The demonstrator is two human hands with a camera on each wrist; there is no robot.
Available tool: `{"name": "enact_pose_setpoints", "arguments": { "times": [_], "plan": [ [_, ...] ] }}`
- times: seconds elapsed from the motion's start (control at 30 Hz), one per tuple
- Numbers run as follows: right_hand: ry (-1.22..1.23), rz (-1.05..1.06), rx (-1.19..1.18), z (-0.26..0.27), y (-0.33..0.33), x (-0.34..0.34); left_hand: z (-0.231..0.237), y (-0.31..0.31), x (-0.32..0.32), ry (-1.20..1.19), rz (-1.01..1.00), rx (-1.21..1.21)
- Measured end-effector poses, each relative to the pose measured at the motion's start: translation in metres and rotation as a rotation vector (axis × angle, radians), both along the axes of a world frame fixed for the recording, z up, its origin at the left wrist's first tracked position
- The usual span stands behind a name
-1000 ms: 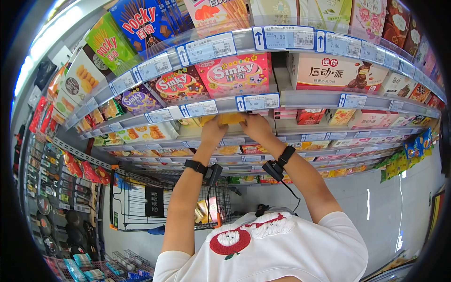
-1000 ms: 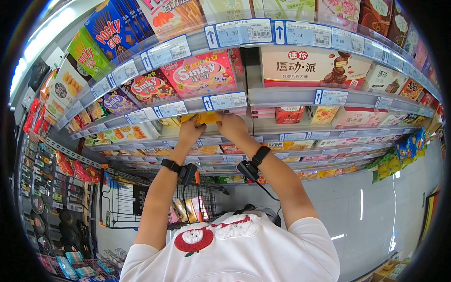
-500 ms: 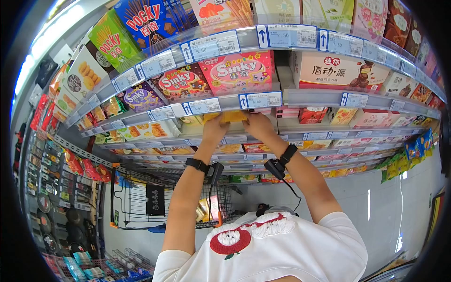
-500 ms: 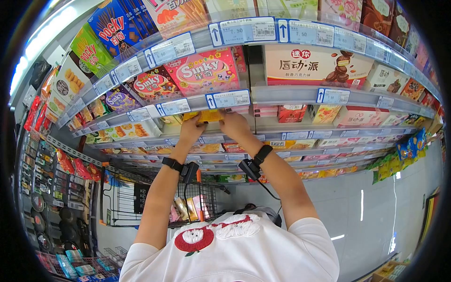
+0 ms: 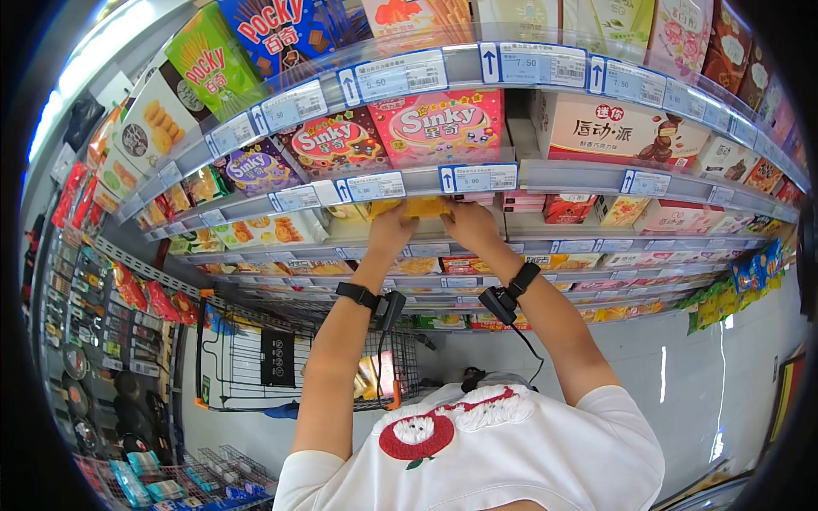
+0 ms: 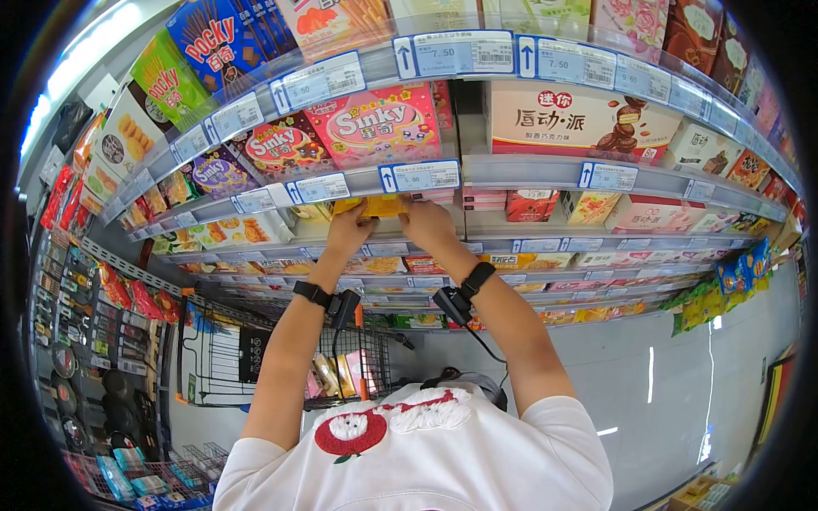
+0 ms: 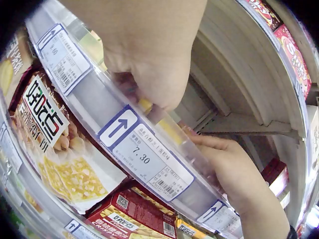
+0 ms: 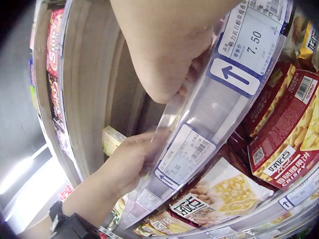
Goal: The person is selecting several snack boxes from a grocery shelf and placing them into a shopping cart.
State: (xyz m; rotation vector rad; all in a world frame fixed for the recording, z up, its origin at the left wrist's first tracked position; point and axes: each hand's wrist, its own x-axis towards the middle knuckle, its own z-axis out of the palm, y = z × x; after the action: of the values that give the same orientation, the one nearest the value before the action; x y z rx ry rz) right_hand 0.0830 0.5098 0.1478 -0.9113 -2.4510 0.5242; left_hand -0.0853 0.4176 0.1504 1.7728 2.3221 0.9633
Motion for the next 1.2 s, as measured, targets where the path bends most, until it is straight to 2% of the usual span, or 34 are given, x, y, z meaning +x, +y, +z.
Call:
{"name": "enact_pose_setpoints", "arguments": {
  "times": [0.1, 0.2, 0.3, 0.33, 0.43, 0.53, 0.73, 0.83, 1.03, 1.2],
  "plan": [
    [-0.012, -0.022, 0.021, -0.001, 0.0, -0.001, -0.005, 0.001, -0.001, 0.065, -0.025, 0.079],
    [0.045, -0.049, 0.059, 0.001, -0.003, -0.001, -0.002, 0.001, 0.001, 0.039, 0.007, 0.051],
    [0.341, -0.024, 0.075, 0.003, -0.006, 0.002, 0.003, -0.001, 0.002, 0.075, 0.048, -0.016],
    [0.344, -0.026, 0.039, 0.006, -0.007, 0.008, 0.001, -0.002, 0.002, 0.067, 0.061, -0.021],
    [0.271, -0.225, 0.436, 0.008, -0.003, 0.017, -0.006, 0.002, -0.001, 0.06, 0.082, 0.002],
    [0.074, -0.308, 0.337, 0.01, 0.002, 0.02, -0.01, 0.003, -0.002, 0.067, 0.088, 0.006],
    [0.212, -0.244, 0.49, -0.005, 0.009, 0.016, 0.001, -0.001, 0.002, 0.051, 0.104, -0.063],
    [0.188, -0.227, 0.431, 0.0, 0.007, 0.016, -0.002, -0.002, 0.001, 0.056, 0.099, -0.025],
    [0.262, -0.167, 0.46, -0.001, 0.008, 0.017, -0.001, -0.002, 0.003, 0.053, 0.1, -0.053],
    [0.237, -0.196, 0.506, 0.001, 0.008, 0.017, 0.001, -0.003, 0.003, 0.052, 0.08, -0.034]
  ]
}}
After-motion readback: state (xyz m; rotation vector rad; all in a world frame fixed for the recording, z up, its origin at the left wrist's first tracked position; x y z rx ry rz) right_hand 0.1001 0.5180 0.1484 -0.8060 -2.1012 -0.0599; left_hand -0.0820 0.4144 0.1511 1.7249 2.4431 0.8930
